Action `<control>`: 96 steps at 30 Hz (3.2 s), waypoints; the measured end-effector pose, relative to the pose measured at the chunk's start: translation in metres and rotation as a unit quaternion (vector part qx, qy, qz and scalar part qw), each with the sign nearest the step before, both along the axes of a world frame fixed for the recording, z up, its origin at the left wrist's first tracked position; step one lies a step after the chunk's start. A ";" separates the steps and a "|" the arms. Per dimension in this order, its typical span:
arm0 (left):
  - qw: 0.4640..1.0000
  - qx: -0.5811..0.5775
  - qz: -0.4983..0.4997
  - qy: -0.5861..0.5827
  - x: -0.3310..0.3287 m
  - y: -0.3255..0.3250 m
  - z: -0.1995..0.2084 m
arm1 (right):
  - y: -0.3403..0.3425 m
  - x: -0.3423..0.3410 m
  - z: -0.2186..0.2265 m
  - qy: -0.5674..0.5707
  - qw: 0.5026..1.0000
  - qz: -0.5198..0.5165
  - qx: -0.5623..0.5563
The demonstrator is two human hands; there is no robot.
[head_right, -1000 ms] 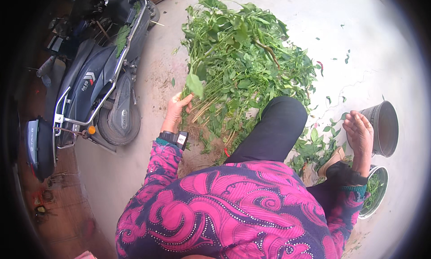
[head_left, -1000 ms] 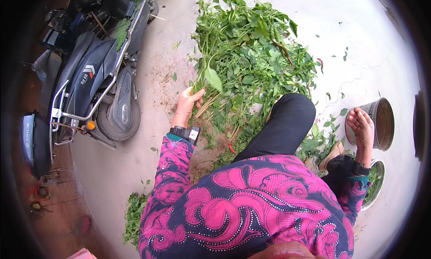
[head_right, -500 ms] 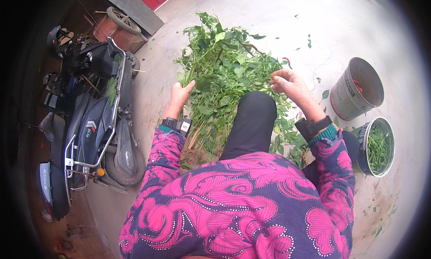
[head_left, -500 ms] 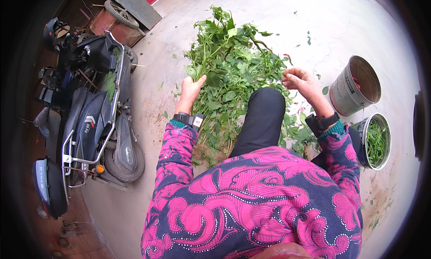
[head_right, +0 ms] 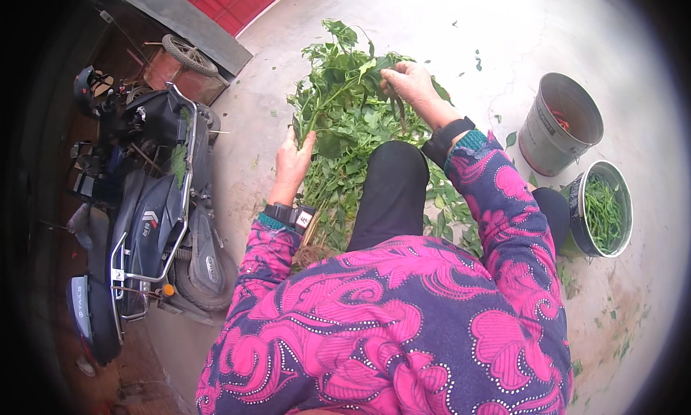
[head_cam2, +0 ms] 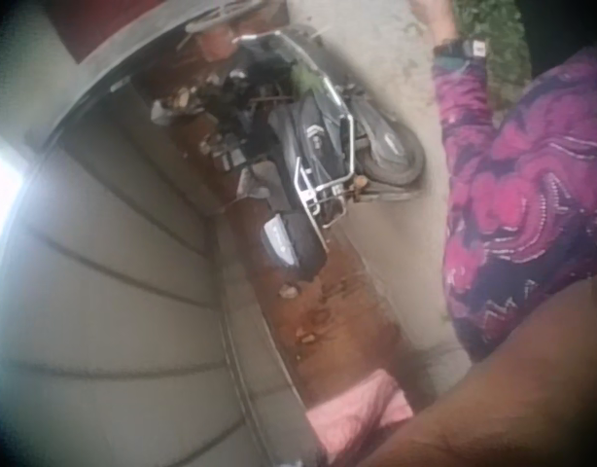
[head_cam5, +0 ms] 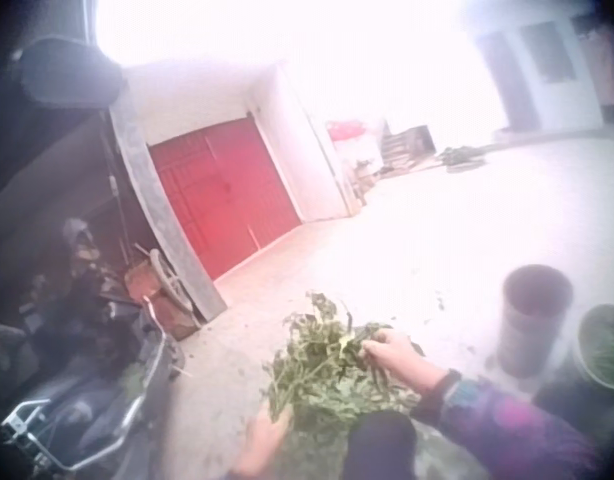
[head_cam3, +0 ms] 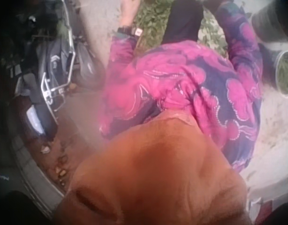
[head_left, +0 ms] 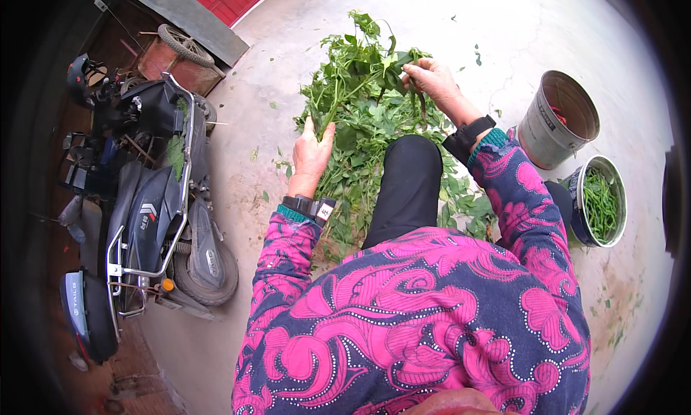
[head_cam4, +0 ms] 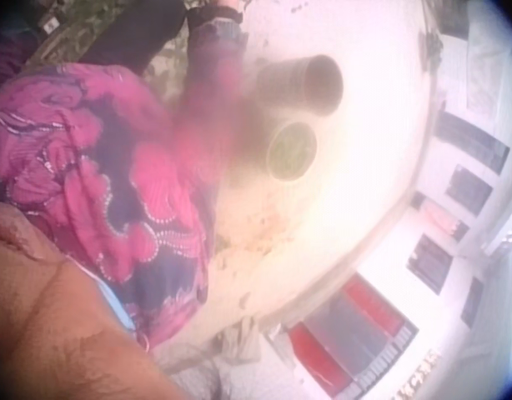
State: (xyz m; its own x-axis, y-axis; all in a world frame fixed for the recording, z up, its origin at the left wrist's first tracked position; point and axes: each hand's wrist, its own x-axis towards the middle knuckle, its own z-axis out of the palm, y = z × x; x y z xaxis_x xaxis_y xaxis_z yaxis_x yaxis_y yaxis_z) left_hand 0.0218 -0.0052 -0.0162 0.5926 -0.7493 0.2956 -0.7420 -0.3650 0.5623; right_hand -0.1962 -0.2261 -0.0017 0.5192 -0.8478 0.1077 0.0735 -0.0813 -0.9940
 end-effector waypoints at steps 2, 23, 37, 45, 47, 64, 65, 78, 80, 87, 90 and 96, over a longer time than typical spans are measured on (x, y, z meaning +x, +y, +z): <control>0.999 0.038 0.015 -0.004 -0.001 -0.002 0.000 | 0.000 -0.003 0.005 -0.058 0.997 0.023 0.046; 0.998 0.060 0.013 0.023 0.000 0.003 0.011 | -0.131 -0.194 0.036 0.498 0.754 -0.303 -0.302; 0.981 -0.018 -0.104 0.160 -0.008 -0.021 -0.017 | 0.006 -0.013 0.020 -0.040 0.997 -0.037 0.046; 0.960 -0.071 -0.141 0.230 -0.002 -0.017 -0.017 | -0.027 -0.036 -0.011 0.217 0.951 -0.036 -0.218; 0.963 -0.053 -0.107 0.243 0.009 -0.014 -0.014 | -0.042 -0.059 -0.017 0.362 0.842 -0.082 -0.393; 0.882 -0.065 0.004 0.467 0.024 0.019 0.014 | -0.063 -0.185 -0.031 -0.304 0.848 -0.094 0.424; 0.878 -0.064 0.034 0.474 0.023 0.019 0.014 | -0.064 -0.188 -0.028 -0.309 0.843 -0.097 0.429; 0.727 -0.096 -0.114 0.670 0.057 0.022 0.032 | -0.232 -0.364 0.049 0.147 0.868 -0.438 -0.183; 0.716 -0.105 -0.143 0.675 0.060 0.022 0.033 | -0.259 -0.384 0.024 0.483 0.770 -0.386 -0.155; 0.675 -0.111 -0.169 0.710 0.059 0.021 0.033 | -0.140 -0.237 -0.041 0.137 0.990 0.011 -0.038; 0.677 -0.100 -0.193 0.703 0.054 0.015 0.036 | -0.048 -0.125 -0.035 0.112 0.964 0.241 0.022; 0.662 -0.084 -0.213 0.714 0.029 0.009 0.045 | 0.014 -0.019 -0.021 0.135 0.985 0.095 0.048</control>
State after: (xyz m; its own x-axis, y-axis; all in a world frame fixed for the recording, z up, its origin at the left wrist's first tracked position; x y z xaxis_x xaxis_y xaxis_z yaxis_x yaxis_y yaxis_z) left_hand 0.0504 0.0037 0.0290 0.1035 -0.9659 -0.2374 0.5734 -0.1371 0.8077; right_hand -0.2148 -0.2126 -0.0227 0.6676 -0.7326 -0.1325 -0.1907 0.0037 -0.9816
